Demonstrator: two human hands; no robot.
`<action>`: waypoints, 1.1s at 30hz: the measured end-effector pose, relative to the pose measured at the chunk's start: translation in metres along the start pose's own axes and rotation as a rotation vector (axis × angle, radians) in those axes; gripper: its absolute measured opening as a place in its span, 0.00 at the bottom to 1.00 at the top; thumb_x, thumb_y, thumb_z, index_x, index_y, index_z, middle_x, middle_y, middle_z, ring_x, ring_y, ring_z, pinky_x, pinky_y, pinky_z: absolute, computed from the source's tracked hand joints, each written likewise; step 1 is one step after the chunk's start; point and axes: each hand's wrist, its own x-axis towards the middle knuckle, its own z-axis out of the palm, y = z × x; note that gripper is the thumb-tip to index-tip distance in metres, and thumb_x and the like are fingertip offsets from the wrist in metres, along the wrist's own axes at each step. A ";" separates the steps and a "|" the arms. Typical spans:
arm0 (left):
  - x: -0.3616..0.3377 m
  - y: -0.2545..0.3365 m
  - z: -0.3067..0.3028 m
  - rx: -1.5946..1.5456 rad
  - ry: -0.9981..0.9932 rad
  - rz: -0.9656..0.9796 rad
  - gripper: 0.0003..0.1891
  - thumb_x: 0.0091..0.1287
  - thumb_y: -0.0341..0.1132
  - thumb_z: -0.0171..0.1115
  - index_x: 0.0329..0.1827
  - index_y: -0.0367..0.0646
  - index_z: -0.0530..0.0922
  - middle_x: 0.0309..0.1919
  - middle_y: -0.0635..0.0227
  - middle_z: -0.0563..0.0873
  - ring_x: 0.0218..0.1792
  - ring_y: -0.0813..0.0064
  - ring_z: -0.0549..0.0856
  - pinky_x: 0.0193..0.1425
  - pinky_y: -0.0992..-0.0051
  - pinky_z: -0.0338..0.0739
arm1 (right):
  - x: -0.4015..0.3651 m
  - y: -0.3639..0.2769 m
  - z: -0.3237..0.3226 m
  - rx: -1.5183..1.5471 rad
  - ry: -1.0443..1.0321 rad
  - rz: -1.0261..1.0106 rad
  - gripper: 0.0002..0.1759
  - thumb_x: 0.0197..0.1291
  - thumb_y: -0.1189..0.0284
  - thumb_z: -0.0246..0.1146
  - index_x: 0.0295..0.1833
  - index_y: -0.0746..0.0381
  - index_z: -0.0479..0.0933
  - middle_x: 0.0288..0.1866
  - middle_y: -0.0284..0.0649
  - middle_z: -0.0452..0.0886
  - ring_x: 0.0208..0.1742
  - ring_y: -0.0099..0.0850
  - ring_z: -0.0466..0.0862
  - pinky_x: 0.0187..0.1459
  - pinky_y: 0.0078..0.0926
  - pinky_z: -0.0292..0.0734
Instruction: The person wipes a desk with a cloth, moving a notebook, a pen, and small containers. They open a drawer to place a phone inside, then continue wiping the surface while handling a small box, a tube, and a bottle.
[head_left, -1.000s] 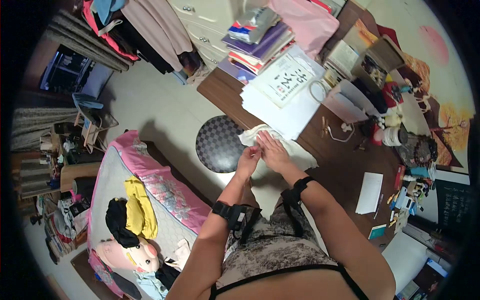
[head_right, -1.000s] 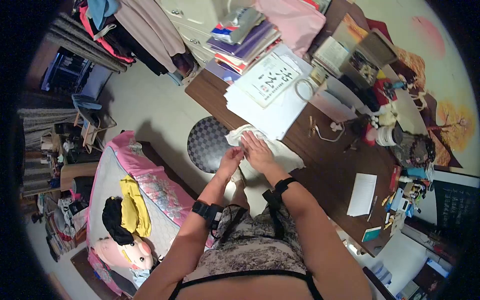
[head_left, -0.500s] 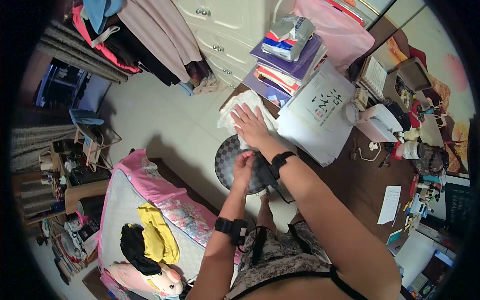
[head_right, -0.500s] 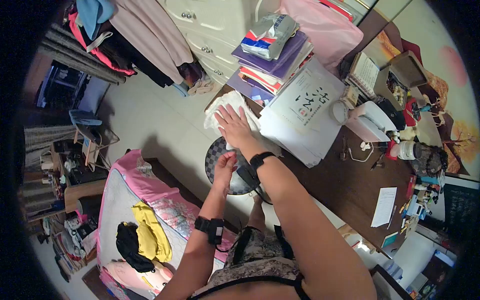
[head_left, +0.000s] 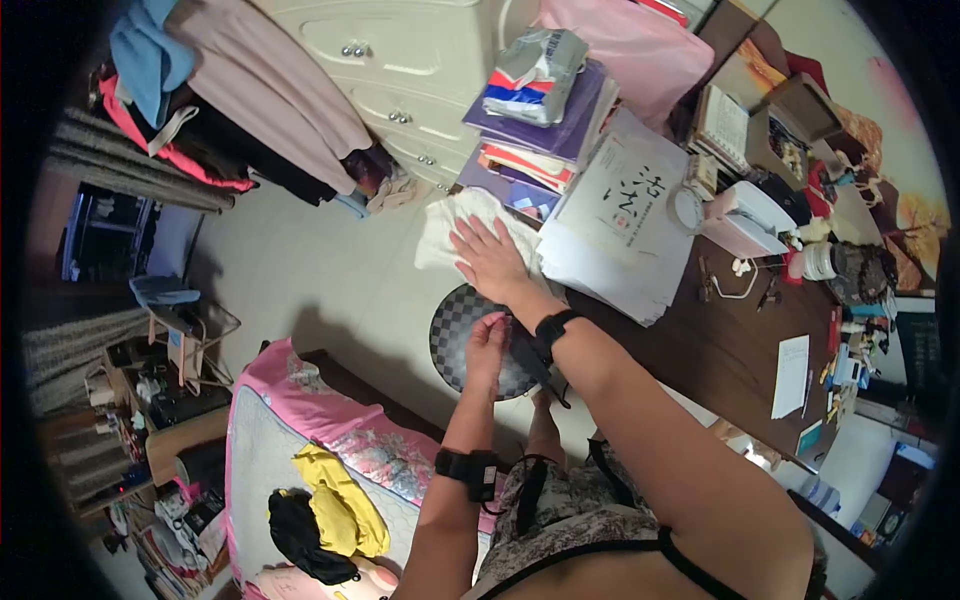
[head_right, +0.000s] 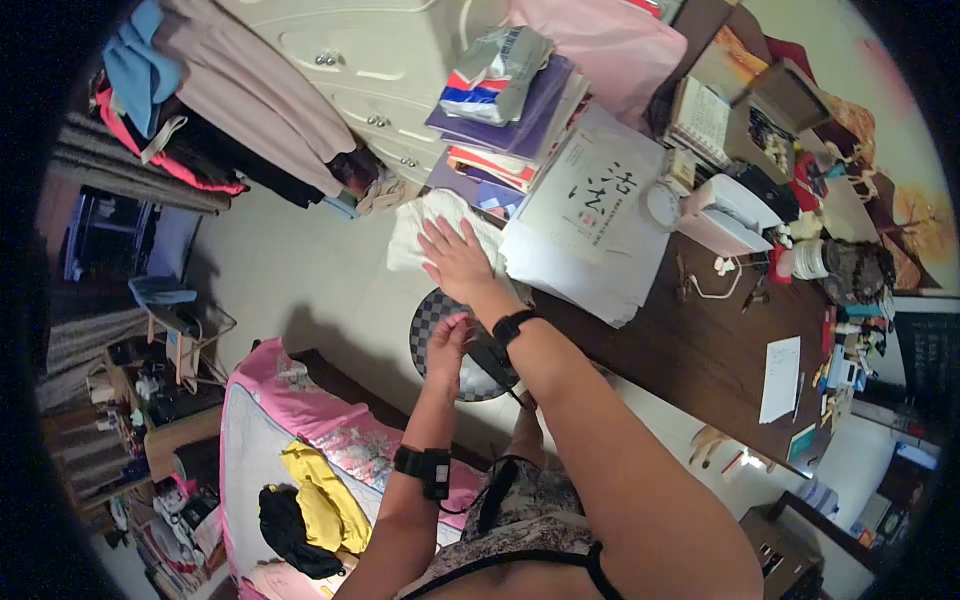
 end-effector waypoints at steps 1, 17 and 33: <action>-0.001 0.002 0.001 -0.025 0.000 0.004 0.09 0.74 0.38 0.57 0.52 0.47 0.77 0.43 0.73 0.85 0.41 0.81 0.82 0.46 0.78 0.75 | -0.012 0.001 -0.001 0.021 0.018 -0.007 0.31 0.67 0.57 0.52 0.74 0.53 0.61 0.78 0.36 0.59 0.80 0.34 0.52 0.76 0.47 0.40; -0.004 -0.005 0.078 -0.092 -0.104 -0.043 0.19 0.73 0.44 0.57 0.57 0.39 0.70 0.47 0.62 0.80 0.45 0.73 0.81 0.50 0.71 0.78 | -0.215 0.048 -0.052 0.161 -0.080 0.050 0.30 0.67 0.59 0.53 0.72 0.56 0.64 0.80 0.33 0.54 0.79 0.33 0.53 0.74 0.36 0.56; -0.030 -0.061 0.180 0.241 -0.476 -0.326 0.14 0.73 0.38 0.57 0.56 0.42 0.71 0.45 0.67 0.80 0.40 0.75 0.81 0.44 0.73 0.80 | -0.379 0.138 -0.093 -0.048 -0.055 0.564 0.29 0.70 0.58 0.48 0.75 0.49 0.59 0.78 0.34 0.58 0.79 0.35 0.54 0.76 0.51 0.43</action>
